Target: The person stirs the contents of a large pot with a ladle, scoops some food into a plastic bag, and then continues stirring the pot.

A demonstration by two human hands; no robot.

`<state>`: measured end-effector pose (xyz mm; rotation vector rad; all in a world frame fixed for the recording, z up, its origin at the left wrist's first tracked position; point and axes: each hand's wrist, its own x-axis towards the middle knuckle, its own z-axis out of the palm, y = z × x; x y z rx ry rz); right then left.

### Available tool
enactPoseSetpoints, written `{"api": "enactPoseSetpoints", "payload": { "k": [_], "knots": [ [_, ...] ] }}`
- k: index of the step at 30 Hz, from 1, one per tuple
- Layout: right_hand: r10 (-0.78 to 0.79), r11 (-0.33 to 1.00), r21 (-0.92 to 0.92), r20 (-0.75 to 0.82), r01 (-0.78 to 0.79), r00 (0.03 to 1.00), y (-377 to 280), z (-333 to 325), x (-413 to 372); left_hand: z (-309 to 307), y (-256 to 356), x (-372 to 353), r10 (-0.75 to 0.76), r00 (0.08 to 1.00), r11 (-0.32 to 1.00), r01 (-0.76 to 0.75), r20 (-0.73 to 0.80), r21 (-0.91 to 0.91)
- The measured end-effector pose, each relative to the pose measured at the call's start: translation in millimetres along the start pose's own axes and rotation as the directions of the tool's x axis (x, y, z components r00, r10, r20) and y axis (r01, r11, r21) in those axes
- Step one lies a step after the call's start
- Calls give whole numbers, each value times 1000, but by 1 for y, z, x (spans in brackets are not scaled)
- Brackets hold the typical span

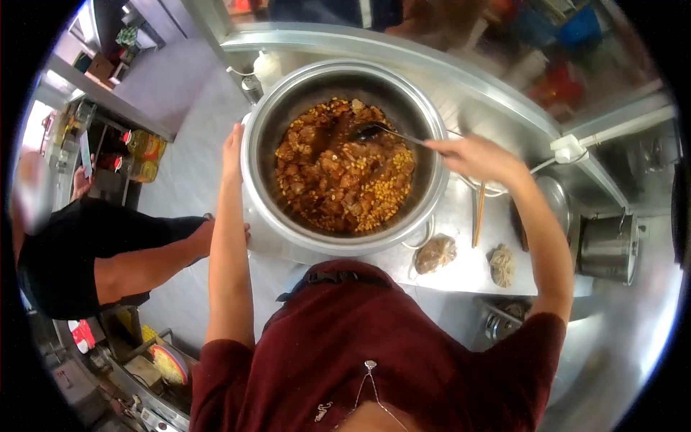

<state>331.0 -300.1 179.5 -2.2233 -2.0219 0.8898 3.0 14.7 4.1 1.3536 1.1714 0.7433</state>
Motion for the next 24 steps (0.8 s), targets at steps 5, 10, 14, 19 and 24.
{"api": "enactPoseSetpoints", "payload": {
  "k": [5, 10, 14, 19, 24],
  "knots": [
    [169, 938, -296, -63, -180, 984, -46, 18, -55, 4, 10, -7, 20, 1000, 999, -19, 22, -41],
    [209, 941, -264, -39, -212, 977, -53, 15, -70, 4, 10, -12, 25, 1000, 999, -24, 8, -47],
    [124, 985, -108, -77, -132, 989, -31, 1, -51, 1, 1, 0, 30, 998, 997, -26, 58, -72],
    [120, 988, 111, -120, -106, 986, -20, 1, 11, -2, -7, 6, 9, 997, 997, -4, 71, -73],
    [159, 987, -5, -29, -159, 987, -42, -6, 7, 1, 0, 0, 5, 999, 997, -2, 39, -77]
  ]
}}
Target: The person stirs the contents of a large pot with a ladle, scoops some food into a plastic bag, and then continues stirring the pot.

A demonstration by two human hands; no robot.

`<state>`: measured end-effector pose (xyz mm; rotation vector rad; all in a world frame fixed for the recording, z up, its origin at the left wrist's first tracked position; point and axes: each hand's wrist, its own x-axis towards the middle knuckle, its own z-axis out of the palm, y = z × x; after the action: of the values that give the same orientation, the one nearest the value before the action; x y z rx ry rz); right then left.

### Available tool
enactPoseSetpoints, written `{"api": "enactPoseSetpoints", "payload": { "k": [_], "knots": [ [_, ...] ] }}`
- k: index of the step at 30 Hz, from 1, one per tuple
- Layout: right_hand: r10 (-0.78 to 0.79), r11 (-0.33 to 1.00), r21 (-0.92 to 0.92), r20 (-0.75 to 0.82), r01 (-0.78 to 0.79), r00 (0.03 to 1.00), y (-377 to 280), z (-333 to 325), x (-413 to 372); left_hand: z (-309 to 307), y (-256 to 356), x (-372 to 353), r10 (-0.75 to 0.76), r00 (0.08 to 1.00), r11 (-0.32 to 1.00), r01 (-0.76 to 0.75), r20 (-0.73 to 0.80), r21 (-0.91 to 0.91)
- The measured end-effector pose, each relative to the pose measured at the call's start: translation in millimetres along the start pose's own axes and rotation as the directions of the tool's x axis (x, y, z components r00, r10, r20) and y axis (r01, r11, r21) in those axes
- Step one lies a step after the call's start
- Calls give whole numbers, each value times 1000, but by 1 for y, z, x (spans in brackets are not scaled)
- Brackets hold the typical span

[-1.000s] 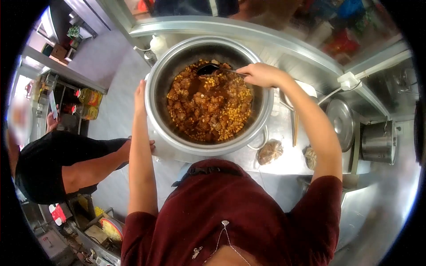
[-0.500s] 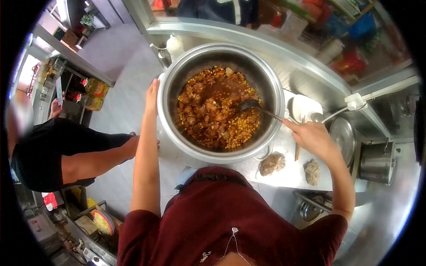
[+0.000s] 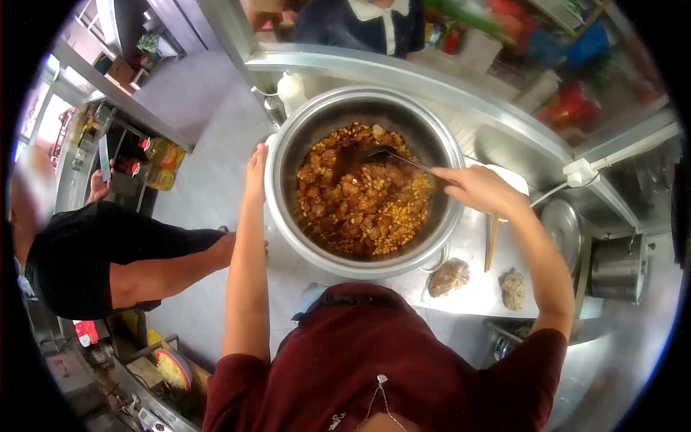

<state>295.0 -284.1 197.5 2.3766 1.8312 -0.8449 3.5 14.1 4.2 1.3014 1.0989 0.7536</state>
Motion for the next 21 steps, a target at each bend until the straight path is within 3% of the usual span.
{"api": "enactPoseSetpoints", "payload": {
  "k": [5, 8, 12, 15, 18, 21],
  "knots": [
    [128, 980, -157, 48, -119, 991, 5, -6, -52, -1, -6, 6, -18, 1000, 999, 18, -4, 29],
    [82, 985, -151, -50, -89, 995, 14, -11, -58, 2, 1, 1, -45, 998, 998, 47, 39, -37],
    [-128, 943, -332, -259, 36, 957, 46, 16, -34, 4, -1, 1, 15, 998, 999, -13, -63, 37],
    [-129, 951, -303, -214, 60, 968, 54, 23, -30, 6, 7, -6, -32, 998, 999, 34, -49, 41],
    [23, 924, -379, -77, -50, 997, 39, 18, -39, 0, 1, -2, -4, 1000, 1000, 4, 7, 10],
    [-28, 885, -465, -50, 2, 998, 30, 21, -54, 6, 9, -6, -29, 999, 1000, 29, -37, -12]
  ]
}}
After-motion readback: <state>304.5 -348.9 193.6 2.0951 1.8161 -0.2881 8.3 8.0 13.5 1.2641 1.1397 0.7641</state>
